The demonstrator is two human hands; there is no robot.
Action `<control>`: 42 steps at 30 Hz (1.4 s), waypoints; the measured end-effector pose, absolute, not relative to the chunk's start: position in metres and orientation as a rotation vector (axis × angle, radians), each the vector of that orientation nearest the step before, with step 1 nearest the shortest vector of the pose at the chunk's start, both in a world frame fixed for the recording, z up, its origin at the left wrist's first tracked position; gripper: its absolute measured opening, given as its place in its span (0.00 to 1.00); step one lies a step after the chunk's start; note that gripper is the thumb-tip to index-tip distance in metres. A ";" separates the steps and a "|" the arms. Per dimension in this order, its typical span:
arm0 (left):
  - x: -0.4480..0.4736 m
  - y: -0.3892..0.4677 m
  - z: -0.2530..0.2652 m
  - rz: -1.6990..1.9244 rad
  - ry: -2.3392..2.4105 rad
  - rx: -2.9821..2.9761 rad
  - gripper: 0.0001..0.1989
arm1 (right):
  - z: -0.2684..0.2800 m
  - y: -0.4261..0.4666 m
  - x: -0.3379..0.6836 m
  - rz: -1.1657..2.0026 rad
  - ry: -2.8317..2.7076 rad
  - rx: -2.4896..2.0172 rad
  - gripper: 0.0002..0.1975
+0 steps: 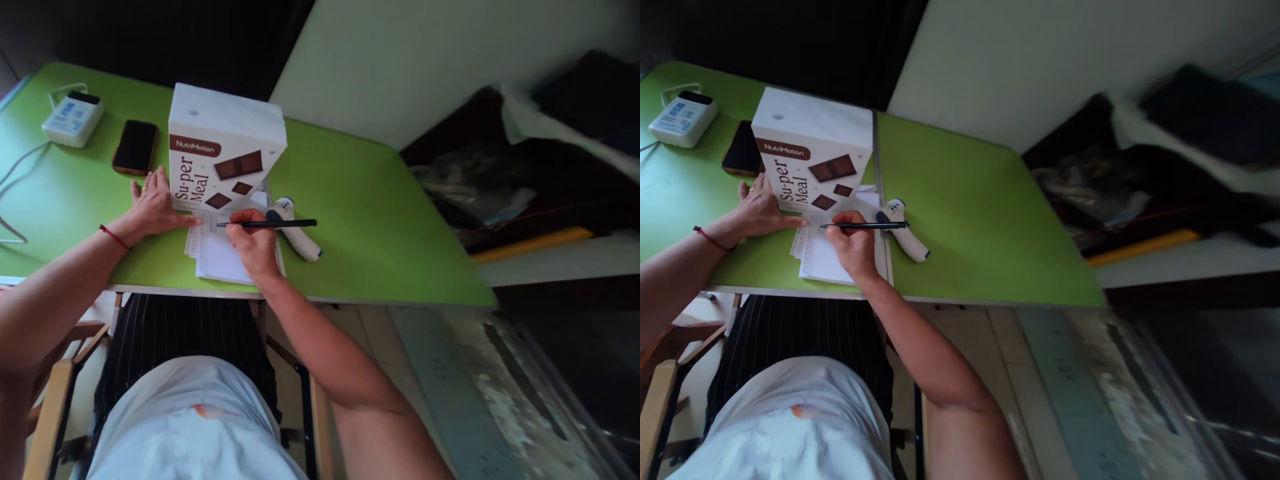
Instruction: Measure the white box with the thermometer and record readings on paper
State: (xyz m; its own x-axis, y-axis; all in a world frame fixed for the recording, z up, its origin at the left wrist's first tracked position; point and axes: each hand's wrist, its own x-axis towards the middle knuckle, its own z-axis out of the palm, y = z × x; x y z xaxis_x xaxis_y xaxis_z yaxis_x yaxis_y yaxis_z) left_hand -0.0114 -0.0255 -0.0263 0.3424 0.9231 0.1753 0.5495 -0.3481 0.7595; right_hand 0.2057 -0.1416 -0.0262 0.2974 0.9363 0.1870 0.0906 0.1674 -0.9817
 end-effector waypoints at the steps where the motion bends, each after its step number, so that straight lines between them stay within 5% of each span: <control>1: -0.012 -0.027 -0.027 0.746 1.351 2.054 0.76 | -0.029 -0.141 0.205 0.820 -1.109 -1.258 0.09; 7: -0.009 -0.032 -0.021 0.623 1.381 2.143 0.75 | -0.031 -0.146 0.208 0.792 -1.263 -1.285 0.15; 13: -0.008 -0.033 -0.015 0.637 1.367 2.176 0.51 | -0.029 -0.154 0.216 0.826 -1.296 -1.297 0.16; 17: -0.008 -0.029 -0.020 0.752 1.342 2.152 0.45 | -0.031 -0.160 0.217 0.843 -1.288 -1.302 0.18; 30: 0.002 -0.048 -0.009 0.501 1.463 2.245 0.73 | -0.031 -0.153 0.213 0.670 -1.282 -1.312 0.15; 42: 0.003 -0.046 -0.013 0.509 1.453 2.266 0.75 | -0.035 -0.155 0.219 0.622 -1.489 -1.237 0.14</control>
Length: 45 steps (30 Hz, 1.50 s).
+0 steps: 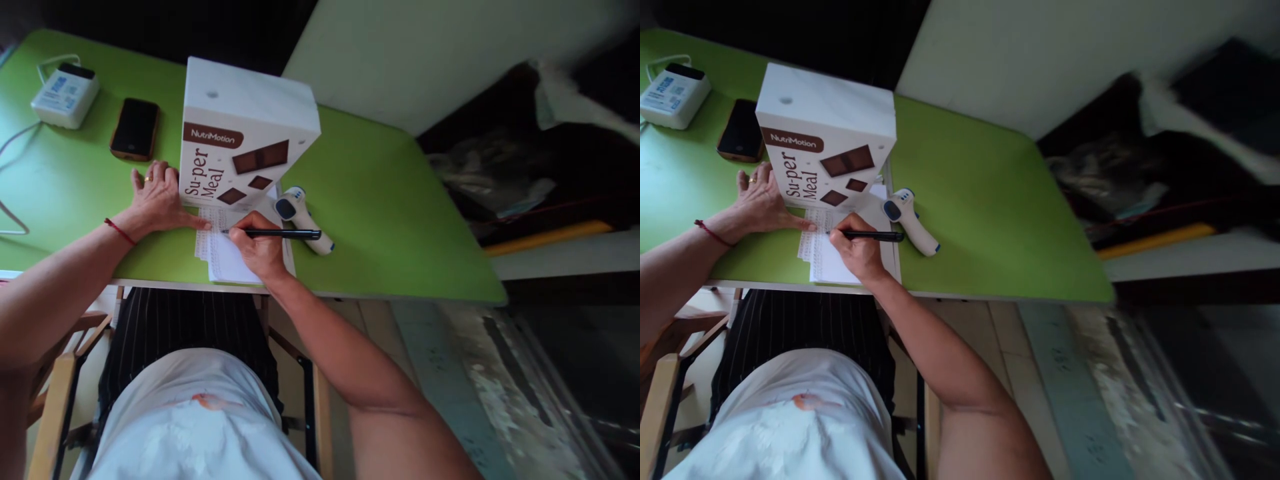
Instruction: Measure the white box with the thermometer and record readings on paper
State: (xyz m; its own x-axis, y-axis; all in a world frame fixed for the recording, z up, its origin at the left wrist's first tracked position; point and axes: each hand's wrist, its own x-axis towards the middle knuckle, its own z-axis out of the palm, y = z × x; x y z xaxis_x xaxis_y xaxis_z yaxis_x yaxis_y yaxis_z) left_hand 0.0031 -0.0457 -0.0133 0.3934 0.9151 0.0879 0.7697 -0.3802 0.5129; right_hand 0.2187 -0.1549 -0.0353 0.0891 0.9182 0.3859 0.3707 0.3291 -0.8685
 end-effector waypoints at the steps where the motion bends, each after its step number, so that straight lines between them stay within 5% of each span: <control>1: 0.005 -0.049 -0.008 0.453 1.484 2.270 0.75 | -0.037 -0.154 0.219 0.605 -1.499 -1.238 0.14; 9: 0.016 -0.068 0.022 0.110 1.660 2.320 0.70 | -0.044 -0.151 0.219 0.505 -1.538 -1.151 0.12; 45: 0.017 -0.068 0.022 0.076 1.682 2.327 0.69 | -0.047 -0.150 0.222 0.525 -1.513 -1.216 0.12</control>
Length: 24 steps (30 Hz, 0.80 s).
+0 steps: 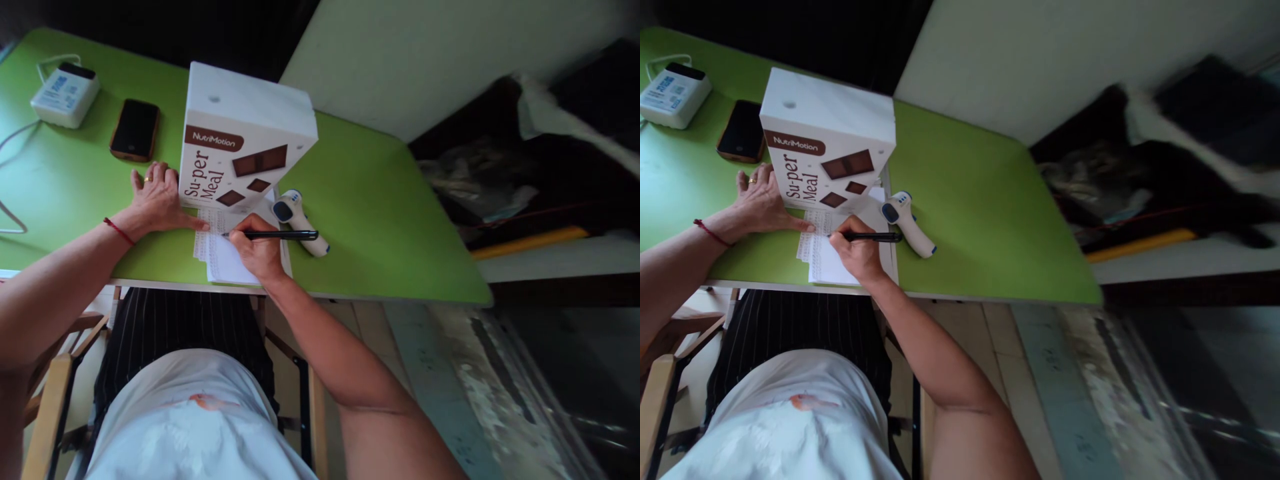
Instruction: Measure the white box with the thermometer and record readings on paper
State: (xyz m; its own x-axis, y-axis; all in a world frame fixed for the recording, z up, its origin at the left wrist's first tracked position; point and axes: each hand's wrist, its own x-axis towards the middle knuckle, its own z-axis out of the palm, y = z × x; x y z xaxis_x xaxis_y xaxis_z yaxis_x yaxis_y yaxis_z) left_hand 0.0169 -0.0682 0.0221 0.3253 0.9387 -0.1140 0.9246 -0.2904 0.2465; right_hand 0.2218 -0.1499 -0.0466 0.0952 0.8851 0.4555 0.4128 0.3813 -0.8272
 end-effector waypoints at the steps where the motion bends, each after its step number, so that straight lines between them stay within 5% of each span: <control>1: 0.017 -0.068 0.022 0.075 1.682 2.326 0.69 | -0.047 -0.150 0.222 0.524 -1.516 -1.218 0.12; 24: 0.016 -0.066 0.020 0.135 1.667 2.302 0.71 | -0.047 -0.149 0.220 0.493 -1.469 -1.286 0.12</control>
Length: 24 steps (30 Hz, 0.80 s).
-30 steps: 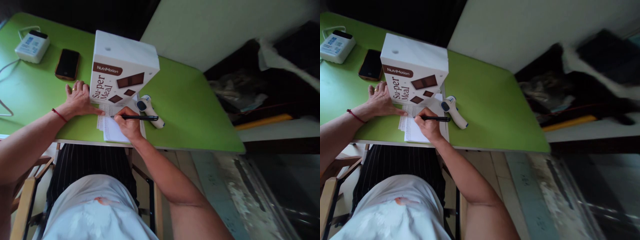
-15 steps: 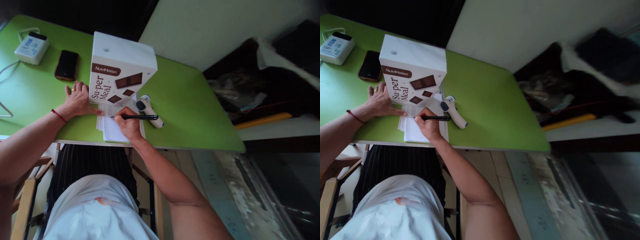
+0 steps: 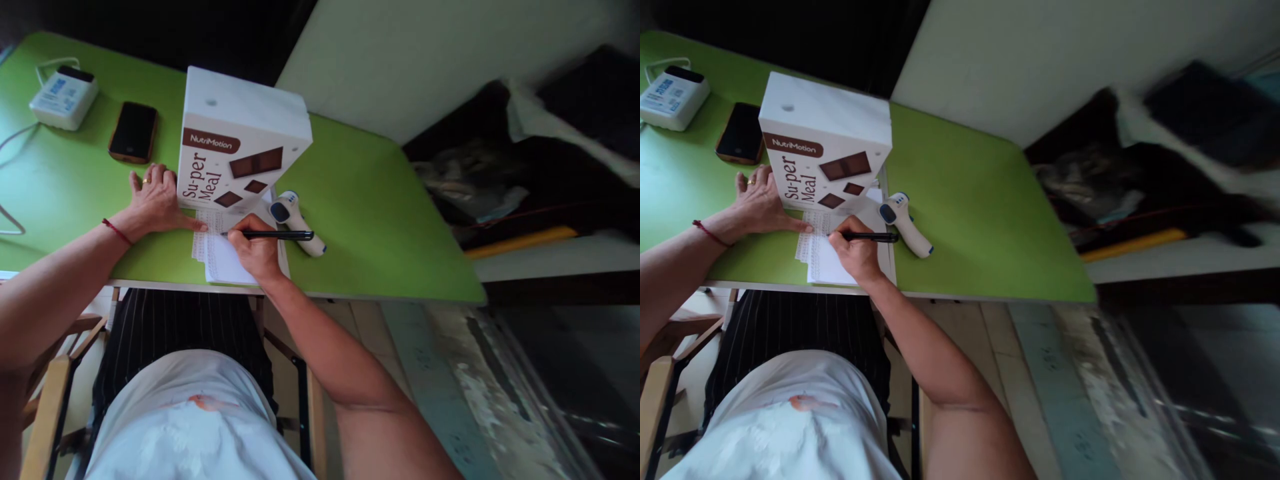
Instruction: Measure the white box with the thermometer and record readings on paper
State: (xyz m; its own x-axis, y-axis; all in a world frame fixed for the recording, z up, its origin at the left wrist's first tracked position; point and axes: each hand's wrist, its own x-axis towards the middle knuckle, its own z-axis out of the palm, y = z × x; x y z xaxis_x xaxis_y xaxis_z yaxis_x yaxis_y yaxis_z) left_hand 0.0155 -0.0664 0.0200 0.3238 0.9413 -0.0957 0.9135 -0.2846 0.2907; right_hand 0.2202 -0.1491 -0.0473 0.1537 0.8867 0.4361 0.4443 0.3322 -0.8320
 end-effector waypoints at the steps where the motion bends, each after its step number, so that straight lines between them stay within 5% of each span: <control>1: 0.016 -0.067 0.020 0.136 1.669 2.304 0.70 | -0.048 -0.149 0.220 0.495 -1.468 -1.291 0.12; 24: 0.013 -0.065 0.019 0.158 1.656 2.295 0.74 | -0.046 -0.149 0.219 0.427 -1.432 -1.307 0.12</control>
